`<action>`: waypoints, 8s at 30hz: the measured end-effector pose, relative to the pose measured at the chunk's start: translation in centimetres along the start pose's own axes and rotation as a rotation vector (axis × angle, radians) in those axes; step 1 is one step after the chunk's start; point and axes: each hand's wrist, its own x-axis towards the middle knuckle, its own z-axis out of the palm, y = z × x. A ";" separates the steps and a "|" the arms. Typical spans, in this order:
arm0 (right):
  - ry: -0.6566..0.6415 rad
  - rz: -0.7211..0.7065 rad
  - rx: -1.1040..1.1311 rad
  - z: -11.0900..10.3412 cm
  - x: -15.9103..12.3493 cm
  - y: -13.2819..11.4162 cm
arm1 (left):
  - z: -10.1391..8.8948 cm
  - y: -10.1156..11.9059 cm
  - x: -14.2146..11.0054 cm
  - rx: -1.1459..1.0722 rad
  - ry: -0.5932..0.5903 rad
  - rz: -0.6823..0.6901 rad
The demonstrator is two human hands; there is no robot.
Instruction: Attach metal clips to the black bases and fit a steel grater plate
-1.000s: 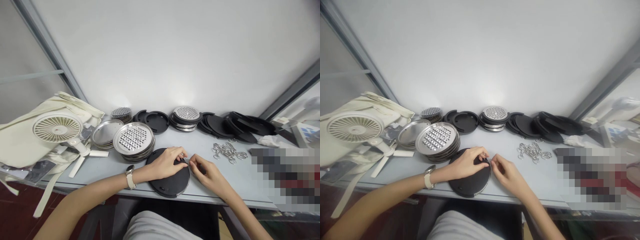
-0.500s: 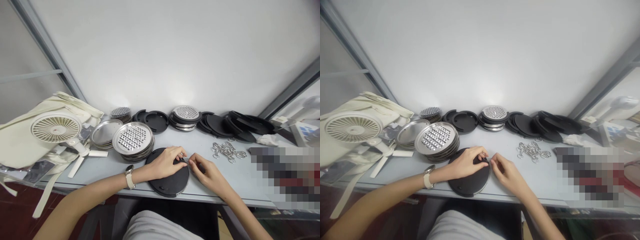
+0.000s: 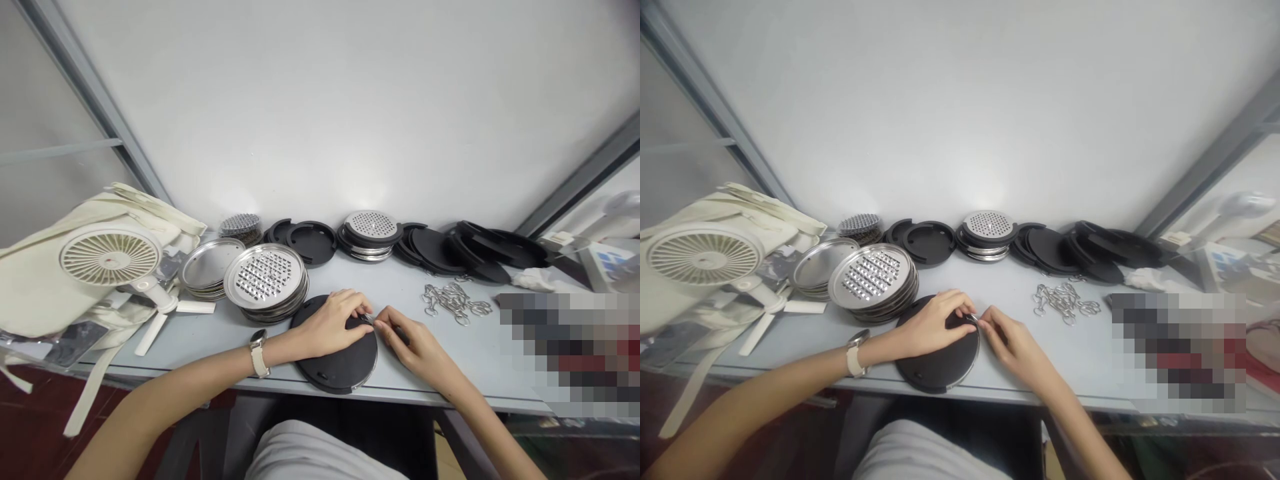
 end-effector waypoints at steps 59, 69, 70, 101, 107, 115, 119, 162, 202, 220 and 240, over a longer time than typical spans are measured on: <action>0.134 -0.072 -0.150 0.6 0.2 -0.1 | -0.2 0.6 -0.1 0.163 0.011 -0.068; 0.152 -0.073 -0.030 0.3 0.2 0.1 | -0.1 0.5 -0.1 0.157 0.012 -0.067; 0.153 -0.075 -0.027 0.3 0.2 0.2 | -0.1 0.4 -0.1 0.161 0.012 -0.067; 0.083 -0.090 -0.014 0.1 0.3 0.1 | -0.2 0.6 -0.2 0.177 -0.007 -0.045; 0.042 -0.053 -0.019 0.1 0.1 -0.2 | -0.2 0.5 -0.3 0.143 -0.003 -0.044; -0.023 -0.040 0.006 0.0 -0.1 -0.4 | -0.2 0.5 -0.2 0.115 -0.020 0.012; -0.024 -0.050 -0.013 0.0 0.0 -0.4 | -0.3 0.7 -0.2 0.127 -0.025 0.014; 0.040 -0.093 -0.273 0.5 0.0 -0.2 | -0.2 0.1 0.2 0.002 -0.041 0.010; 0.106 -0.130 -0.377 0.9 -0.2 0.4 | -0.1 0.1 0.1 0.023 -0.012 0.014; 0.050 -0.049 -0.323 0.9 -0.1 0.4 | -0.3 0.2 0.1 -0.016 -0.029 0.018; 0.020 -0.056 -0.240 0.7 0.0 0.1 | -0.1 0.2 0.0 -0.011 -0.020 0.024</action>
